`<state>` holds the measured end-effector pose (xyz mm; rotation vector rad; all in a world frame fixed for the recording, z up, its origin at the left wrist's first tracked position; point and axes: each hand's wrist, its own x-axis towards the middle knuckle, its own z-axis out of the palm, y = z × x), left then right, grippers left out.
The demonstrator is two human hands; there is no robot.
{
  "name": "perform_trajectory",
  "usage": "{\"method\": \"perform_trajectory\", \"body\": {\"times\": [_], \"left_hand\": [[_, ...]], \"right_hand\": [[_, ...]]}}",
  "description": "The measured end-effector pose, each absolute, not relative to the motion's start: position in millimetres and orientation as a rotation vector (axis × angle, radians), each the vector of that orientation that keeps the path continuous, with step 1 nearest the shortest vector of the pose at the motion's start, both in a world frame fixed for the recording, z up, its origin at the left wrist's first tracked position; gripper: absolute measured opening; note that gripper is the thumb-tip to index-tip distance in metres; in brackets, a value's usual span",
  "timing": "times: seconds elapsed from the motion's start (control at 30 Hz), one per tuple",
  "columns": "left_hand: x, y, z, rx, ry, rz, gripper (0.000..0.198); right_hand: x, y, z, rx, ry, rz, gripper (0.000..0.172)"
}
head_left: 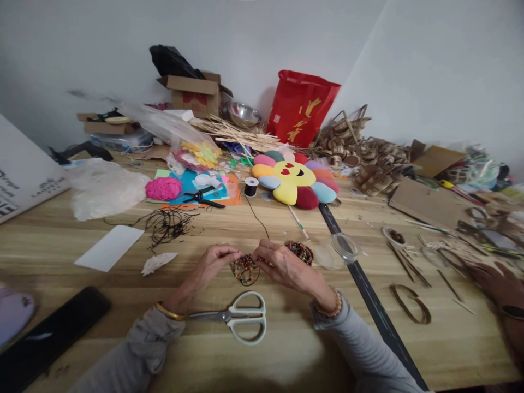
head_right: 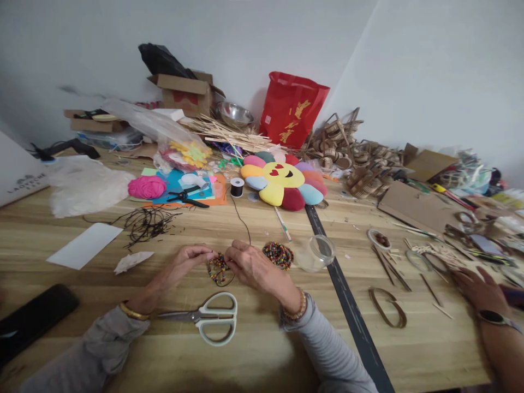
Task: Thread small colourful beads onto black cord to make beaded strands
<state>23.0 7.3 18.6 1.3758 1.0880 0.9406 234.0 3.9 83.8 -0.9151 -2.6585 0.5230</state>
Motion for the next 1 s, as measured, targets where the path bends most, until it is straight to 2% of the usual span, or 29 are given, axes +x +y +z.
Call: {"method": "perform_trajectory", "body": {"times": [0.33,0.67,1.0], "left_hand": [[13.8,10.4,16.9,1.330,1.089,0.894,0.025],[31.3,-3.8,19.3,1.174,0.843,0.739,0.033],[30.7,-2.9,17.3,1.218,0.866,0.717,0.035]], "right_hand": [[238.8,4.7,86.4,-0.819,-2.592,0.641,0.008],[227.3,6.8,72.3,-0.822,-2.506,0.801,0.005],[225.6,11.7,62.1,-0.923,-2.422,0.907,0.011]]}}
